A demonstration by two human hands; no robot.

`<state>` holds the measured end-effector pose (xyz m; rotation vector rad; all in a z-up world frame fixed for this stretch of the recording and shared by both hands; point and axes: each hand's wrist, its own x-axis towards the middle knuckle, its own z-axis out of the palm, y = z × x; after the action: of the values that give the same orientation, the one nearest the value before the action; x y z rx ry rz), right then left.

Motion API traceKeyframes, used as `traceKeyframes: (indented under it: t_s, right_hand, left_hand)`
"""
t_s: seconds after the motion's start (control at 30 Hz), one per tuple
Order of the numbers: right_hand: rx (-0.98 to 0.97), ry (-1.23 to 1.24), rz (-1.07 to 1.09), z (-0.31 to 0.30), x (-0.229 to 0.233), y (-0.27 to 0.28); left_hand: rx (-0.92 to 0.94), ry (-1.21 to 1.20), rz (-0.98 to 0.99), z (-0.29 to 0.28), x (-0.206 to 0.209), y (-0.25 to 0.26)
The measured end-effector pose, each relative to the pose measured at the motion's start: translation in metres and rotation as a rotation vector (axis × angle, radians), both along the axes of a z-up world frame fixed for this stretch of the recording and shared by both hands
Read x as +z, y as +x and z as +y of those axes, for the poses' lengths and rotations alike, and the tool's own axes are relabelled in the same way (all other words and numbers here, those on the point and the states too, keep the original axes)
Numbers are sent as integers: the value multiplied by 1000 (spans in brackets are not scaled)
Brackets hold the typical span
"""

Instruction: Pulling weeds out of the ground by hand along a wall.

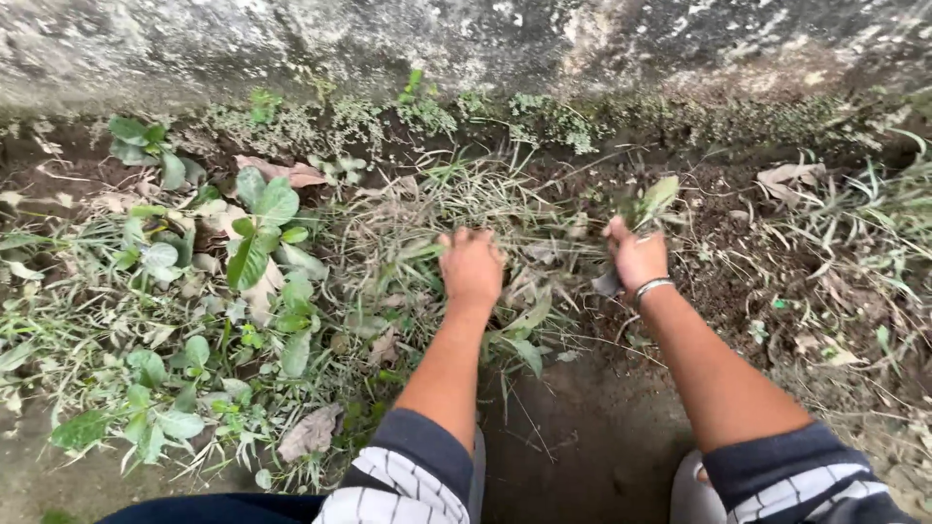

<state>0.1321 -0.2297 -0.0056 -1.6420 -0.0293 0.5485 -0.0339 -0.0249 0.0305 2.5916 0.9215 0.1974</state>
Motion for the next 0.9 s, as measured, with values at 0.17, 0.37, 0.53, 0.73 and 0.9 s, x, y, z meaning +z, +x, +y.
traceKeyframes:
  t_s: [0.17, 0.37, 0.53, 0.73, 0.9]
  right_hand:
    - [-135, -186, -80, -35, 8, 9]
    - [222, 142, -592, -14, 54, -32]
    - [537, -333, -542, 30, 23, -47]
    - [741, -326, -365, 59, 6, -51]
    - [881, -505, -757, 39, 11, -45]
  left_hand:
    - [-62, 137, 84, -26, -8, 14]
    - [-91, 117, 168, -43, 50, 18]
    - [-153, 144, 25, -43, 36, 11]
    - [-285, 21, 78, -25, -16, -4]
    - [-138, -457, 5, -11, 19, -10]
